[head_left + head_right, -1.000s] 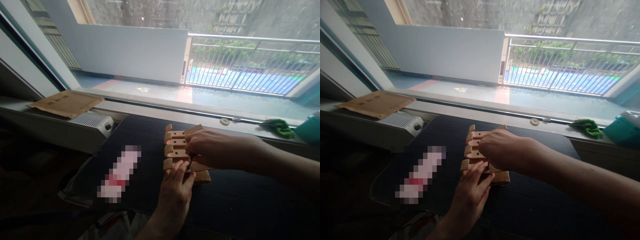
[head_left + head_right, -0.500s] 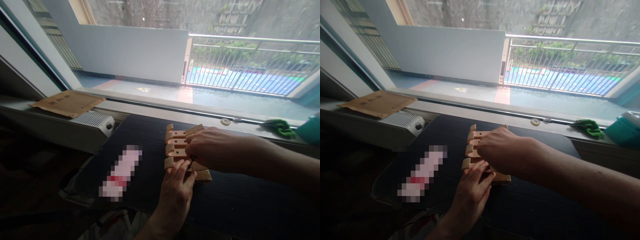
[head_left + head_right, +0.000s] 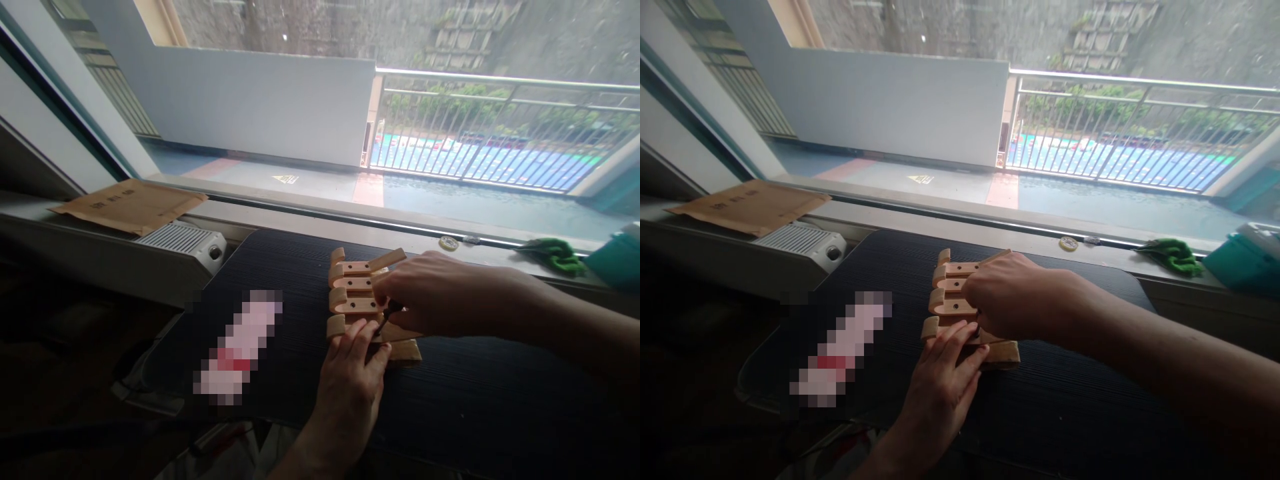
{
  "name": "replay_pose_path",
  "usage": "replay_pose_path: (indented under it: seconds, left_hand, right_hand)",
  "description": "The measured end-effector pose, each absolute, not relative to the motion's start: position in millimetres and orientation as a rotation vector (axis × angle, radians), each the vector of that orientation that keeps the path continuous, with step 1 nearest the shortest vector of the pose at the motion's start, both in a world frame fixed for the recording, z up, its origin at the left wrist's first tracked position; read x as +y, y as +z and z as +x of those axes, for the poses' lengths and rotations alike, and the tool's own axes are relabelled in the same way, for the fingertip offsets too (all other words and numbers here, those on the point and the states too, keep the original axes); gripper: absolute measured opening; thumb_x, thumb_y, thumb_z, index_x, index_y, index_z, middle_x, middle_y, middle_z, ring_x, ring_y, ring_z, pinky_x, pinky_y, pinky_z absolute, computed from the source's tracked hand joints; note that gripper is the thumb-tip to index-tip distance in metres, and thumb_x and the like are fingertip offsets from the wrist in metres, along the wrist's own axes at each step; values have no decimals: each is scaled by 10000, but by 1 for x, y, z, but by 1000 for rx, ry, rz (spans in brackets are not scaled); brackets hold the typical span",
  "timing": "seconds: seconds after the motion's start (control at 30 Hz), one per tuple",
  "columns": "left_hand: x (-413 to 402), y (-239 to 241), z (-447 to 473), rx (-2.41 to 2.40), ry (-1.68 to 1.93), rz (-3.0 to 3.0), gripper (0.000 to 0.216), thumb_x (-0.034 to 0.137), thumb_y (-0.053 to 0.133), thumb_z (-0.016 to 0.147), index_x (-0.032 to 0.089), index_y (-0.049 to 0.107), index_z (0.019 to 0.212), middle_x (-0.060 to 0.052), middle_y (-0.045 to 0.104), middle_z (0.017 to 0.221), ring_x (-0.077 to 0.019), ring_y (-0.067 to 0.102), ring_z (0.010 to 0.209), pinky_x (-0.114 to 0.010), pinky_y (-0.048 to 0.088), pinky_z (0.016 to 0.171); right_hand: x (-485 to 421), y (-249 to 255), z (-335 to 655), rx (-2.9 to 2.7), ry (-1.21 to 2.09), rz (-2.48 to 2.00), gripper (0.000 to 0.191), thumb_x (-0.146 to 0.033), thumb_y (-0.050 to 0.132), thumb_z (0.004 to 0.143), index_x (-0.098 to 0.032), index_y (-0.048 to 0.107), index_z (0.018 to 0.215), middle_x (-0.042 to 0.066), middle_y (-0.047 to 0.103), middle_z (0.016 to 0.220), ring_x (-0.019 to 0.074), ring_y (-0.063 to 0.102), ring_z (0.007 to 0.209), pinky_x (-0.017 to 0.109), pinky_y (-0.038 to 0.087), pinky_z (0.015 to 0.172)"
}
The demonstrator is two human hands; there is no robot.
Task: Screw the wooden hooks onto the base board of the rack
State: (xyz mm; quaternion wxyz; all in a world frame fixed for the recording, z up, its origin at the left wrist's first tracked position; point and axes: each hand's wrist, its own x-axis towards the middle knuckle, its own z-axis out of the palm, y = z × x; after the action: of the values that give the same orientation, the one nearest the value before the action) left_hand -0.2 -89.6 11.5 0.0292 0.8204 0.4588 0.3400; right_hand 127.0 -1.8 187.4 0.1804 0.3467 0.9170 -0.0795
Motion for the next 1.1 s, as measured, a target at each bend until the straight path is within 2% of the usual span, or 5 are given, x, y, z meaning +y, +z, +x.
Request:
replay_pose_path:
  seconds: [0.3, 0.4, 0.5, 0.67, 1.1]
  left_hand:
    - [-90, 13, 1, 1438, 1053, 2528, 286, 96, 459, 894, 210, 643, 1082, -91, 546, 1274, -254, 468, 1218, -449, 441, 943]
    - [-90, 10, 0, 1427, 1052, 2532, 294, 93, 475, 883, 211, 639, 1096, -91, 538, 1286, -259, 459, 1229, -446, 444, 944]
    - [-90, 10, 0, 1410, 1052, 2537, 308, 85, 490, 867, 209, 634, 1110, -90, 532, 1295, -260, 452, 1237, -440, 442, 953]
    - [-89, 11, 1, 1416, 1045, 2534, 306, 85, 491, 865, 208, 634, 1106, -88, 535, 1293, -258, 449, 1238, -444, 436, 958]
    - [-90, 8, 0, 1438, 1015, 2529, 304, 92, 472, 881, 220, 631, 1105, -76, 527, 1307, -256, 445, 1241, -447, 423, 959]
  right_hand:
    - [-2, 190, 114, 2593, -263, 851, 161, -46, 524, 780, -153, 605, 693, 26, 623, 774, 119, 493, 660, 248, 291, 544]
    - [4, 186, 116, 2637, -277, 825, 145, -62, 516, 781, -147, 581, 682, 37, 616, 784, 127, 508, 719, 244, 302, 573]
    - [9, 182, 120, 2627, -318, 899, 129, -117, 517, 777, -161, 547, 659, 16, 595, 735, 110, 476, 642, 240, 294, 550]
    - [6, 183, 123, 2655, -207, 944, 68, -136, 556, 754, -187, 595, 777, 8, 611, 746, 118, 481, 600, 250, 239, 490]
    - [5, 183, 122, 2678, -280, 858, 138, -74, 532, 799, -158, 636, 838, 52, 644, 847, 131, 557, 738, 240, 300, 553]
